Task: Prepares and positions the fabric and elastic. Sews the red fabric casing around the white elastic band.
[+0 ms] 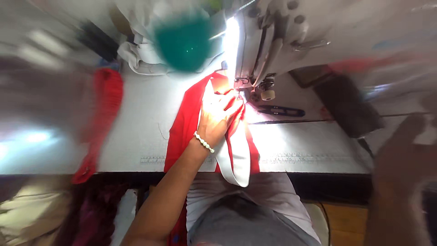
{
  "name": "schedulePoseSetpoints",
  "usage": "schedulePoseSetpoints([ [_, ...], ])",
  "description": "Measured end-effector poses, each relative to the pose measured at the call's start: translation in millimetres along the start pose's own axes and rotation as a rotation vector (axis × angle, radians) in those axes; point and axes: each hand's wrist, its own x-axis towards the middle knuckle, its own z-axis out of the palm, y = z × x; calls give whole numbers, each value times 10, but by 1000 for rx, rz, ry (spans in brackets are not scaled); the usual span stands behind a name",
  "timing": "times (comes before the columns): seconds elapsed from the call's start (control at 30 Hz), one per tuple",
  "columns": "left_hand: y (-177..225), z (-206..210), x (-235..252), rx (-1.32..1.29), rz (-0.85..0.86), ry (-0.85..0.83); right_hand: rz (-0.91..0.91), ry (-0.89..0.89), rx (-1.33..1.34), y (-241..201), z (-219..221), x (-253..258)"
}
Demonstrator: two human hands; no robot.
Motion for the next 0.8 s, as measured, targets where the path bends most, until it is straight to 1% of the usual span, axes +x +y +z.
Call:
schedulePoseSetpoints([
  [0.03, -4, -15, 8, -17, -6, -3, 35, -63, 19, -388, -47, 1],
  [0.07, -9, -19, 17, -27, -3, 2, 13, -116, 46, -668, -44, -44],
  [0.13, 26, -15, 21, -33, -9, 13, -68, -241, 148, -1061, 35, -209],
  [0.17, 98, -28, -6, -35, -28, 10, -92, -349, 198, -1225, 66, -295],
  [0.23, 363, -95, -121, -59, -146, -40, -131, -523, 245, -1465, 146, -459],
  [0.27, 525, -145, -206, -89, -238, -72, -148, -548, 251, -1551, 191, -545],
  [0.33, 773, -265, -413, -143, -423, -152, -174, -519, 268, -1682, 245, -675],
  [0.37, 810, -302, -532, -146, -464, -159, -164, -514, 296, -1725, 248, -703],
  [0.4, 792, -332, -650, -149, -467, -155, -129, -531, 340, -1760, 232, -699],
  [0.43, 739, -385, -749, -182, -456, -182, -68, -565, 399, -1791, 205, -673],
  [0.5, 630, -536, -887, -271, -453, -298, 104, -655, 522, -1857, 145, -615],
  [0.53, 606, -607, -943, -264, -468, -342, 191, -717, 587, -1878, 127, -607],
  [0.57, 605, -676, -1007, -220, -495, -372, 250, -764, 642, -1891, 117, -619],
  [0.63, 663, -840, -1191, -77, -578, -420, 312, -799, 729, -1911, 86, -689],
  [0.67, 719, -943, -1301, -15, -640, -481, 342, -821, 779, -1909, 61, -731],
  [0.7, 782, -1045, -1405, 28, -713, -590, 376, -847, 829, -1900, 39, -780],
  [0.77, 874, -1166, -1557, 25, -838, -871, 430, -888, 916, -1878, -5, -898],
  [0.8, 904, -1152, -1627, 8, -851, -889, 433, -892, 936, -1868, -25, -955],
])
